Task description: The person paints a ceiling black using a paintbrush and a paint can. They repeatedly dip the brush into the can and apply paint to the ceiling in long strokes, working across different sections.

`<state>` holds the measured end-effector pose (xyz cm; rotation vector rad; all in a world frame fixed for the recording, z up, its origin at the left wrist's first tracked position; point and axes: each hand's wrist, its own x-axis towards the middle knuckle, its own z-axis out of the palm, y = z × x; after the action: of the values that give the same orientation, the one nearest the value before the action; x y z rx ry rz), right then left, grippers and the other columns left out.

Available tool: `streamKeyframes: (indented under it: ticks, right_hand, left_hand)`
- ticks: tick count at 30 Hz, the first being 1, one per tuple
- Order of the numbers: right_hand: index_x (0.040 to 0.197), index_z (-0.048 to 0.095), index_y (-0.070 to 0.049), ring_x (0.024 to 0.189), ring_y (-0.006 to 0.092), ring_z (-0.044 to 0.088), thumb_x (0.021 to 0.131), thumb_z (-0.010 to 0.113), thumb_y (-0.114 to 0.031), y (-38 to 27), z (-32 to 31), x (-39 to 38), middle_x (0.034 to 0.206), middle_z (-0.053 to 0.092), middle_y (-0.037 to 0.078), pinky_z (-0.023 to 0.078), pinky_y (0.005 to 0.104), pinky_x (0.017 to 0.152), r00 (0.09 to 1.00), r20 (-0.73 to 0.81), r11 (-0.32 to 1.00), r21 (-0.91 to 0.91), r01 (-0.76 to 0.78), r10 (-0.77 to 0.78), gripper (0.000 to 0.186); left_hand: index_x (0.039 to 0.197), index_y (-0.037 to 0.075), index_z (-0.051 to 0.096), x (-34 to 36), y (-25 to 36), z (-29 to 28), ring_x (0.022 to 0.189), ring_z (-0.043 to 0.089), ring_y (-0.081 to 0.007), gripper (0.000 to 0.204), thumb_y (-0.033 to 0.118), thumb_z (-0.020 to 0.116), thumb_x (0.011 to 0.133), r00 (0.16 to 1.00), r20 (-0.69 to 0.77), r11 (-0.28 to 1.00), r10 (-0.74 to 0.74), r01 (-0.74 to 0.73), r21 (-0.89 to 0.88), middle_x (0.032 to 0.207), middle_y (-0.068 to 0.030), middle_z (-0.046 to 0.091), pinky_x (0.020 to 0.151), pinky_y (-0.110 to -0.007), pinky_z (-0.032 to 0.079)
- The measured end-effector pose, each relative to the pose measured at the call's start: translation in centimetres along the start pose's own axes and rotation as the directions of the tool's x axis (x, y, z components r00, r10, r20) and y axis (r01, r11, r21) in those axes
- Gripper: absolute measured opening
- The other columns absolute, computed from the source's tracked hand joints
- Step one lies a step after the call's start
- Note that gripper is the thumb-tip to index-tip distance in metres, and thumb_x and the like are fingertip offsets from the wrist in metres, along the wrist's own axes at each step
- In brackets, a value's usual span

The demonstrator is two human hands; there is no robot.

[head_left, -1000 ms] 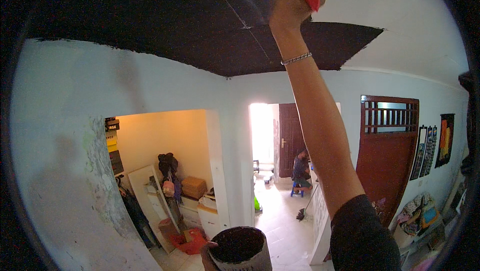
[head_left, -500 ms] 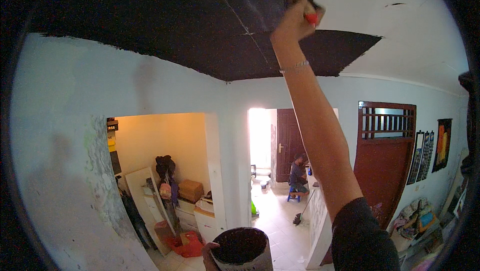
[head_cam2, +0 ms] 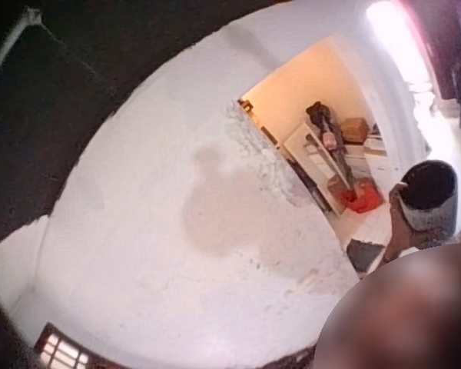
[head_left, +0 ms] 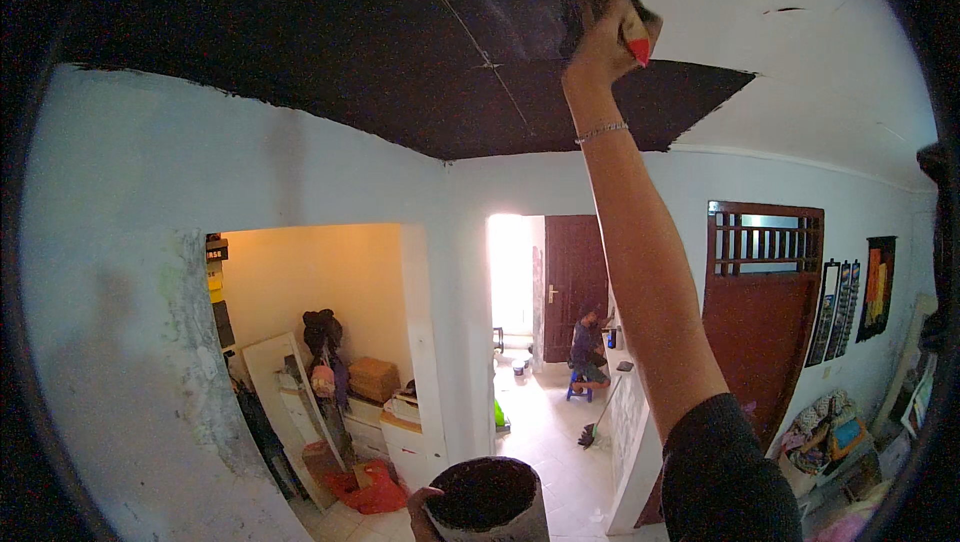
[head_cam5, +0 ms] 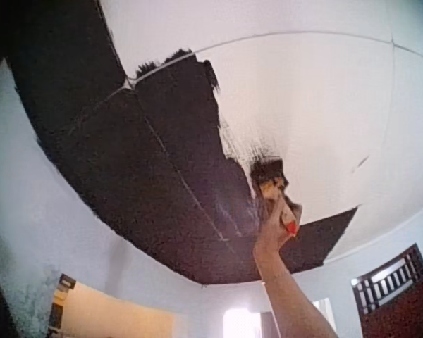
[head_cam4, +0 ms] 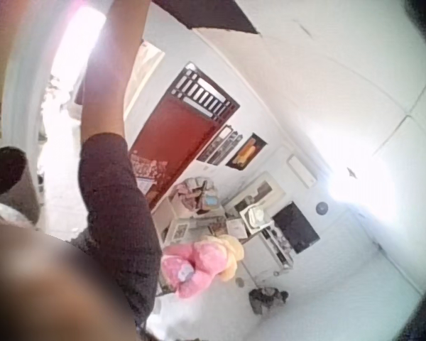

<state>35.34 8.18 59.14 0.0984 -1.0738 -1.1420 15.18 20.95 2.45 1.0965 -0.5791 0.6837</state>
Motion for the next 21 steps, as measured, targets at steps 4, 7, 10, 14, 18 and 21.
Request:
streamKeyframes:
  ticks: [4,7,10,14,18,21]
  right_hand:
    - [0.095,0.05,-0.008,0.078,0.0143,0.058,0.094,0.065,-0.01,2.6,-3.4,-1.3,0.081,0.064,0.004,0.047,0.0286,0.074,0.984,-0.174,0.999,-0.023,-0.046,0.042,0.015]
    - [0.089,0.049,-0.008,0.075,0.0159,0.058,0.088,0.057,-0.005,2.6,-3.3,-1.6,0.075,0.062,0.005,0.048,0.0329,0.071,0.938,-0.321,0.99,-0.003,-0.138,0.13,0.008]
    - [0.084,0.048,-0.008,0.071,0.017,0.057,0.089,0.056,-0.007,1.0,0.1,-0.9,0.077,0.062,0.006,0.048,0.0342,0.068,0.982,-0.17,0.995,0.074,-0.074,0.086,0.009]
    - [0.097,0.055,-0.003,0.081,0.0163,0.062,0.091,0.067,-0.008,-3.3,6.9,-0.1,0.092,0.064,0.007,0.055,0.0328,0.076,0.929,-0.016,0.873,-0.349,0.341,-0.37,0.015]
    - [0.098,0.06,0.0,0.075,0.0175,0.062,0.1,0.064,-0.01,-6.4,11.1,-1.3,0.086,0.063,0.012,0.049,0.031,0.068,0.811,-0.016,0.795,-0.213,0.568,-0.584,0.011]
    - [0.101,0.064,0.0,0.079,0.0144,0.063,0.1,0.065,-0.011,-8.0,11.4,-2.0,0.088,0.066,0.009,0.05,0.0303,0.07,0.833,0.299,0.874,0.006,0.486,-0.465,0.011]
  left_hand:
    - [0.147,0.017,0.032,-0.1,0.3,-0.4,0.127,0.055,-0.0321,0.117,0.03,0.1,0.053,0.976,-0.031,0.64,0.216,-0.118,0.759,0.145,-0.02,0.044,0.103,-0.046,0.052]
    - [0.147,0.014,0.031,-0.3,-0.2,0.2,0.125,0.057,-0.0326,0.116,0.027,0.099,0.055,0.985,-0.036,0.863,0.17,-0.13,0.489,0.146,-0.02,0.044,0.101,-0.047,0.053]
    - [0.148,0.011,0.029,-0.5,-0.5,0.8,0.125,0.057,-0.0321,0.116,0.022,0.099,0.055,0.991,-0.123,0.968,-0.046,0.075,0.24,0.142,-0.0198,0.048,0.1,-0.047,0.053]
    - [0.15,0.01,0.028,-0.8,-0.2,0.9,0.125,0.058,-0.0311,0.121,0.023,0.1,0.054,0.993,-0.114,0.935,0.009,0.032,0.354,0.138,-0.0205,0.053,0.102,-0.047,0.051]
    - [0.152,0.009,0.026,-1.1,-0.7,0.5,0.125,0.057,-0.0306,0.128,0.027,0.102,0.05,0.985,-0.05,0.846,0.165,-0.115,0.52,0.136,-0.0207,0.055,0.106,-0.046,0.048]
    - [0.152,0.006,0.026,-1.5,-2.0,0.1,0.128,0.053,-0.0311,0.133,0.031,0.103,0.047,0.977,-0.084,0.802,0.194,-0.109,0.587,0.139,-0.0196,0.05,0.11,-0.045,0.043]
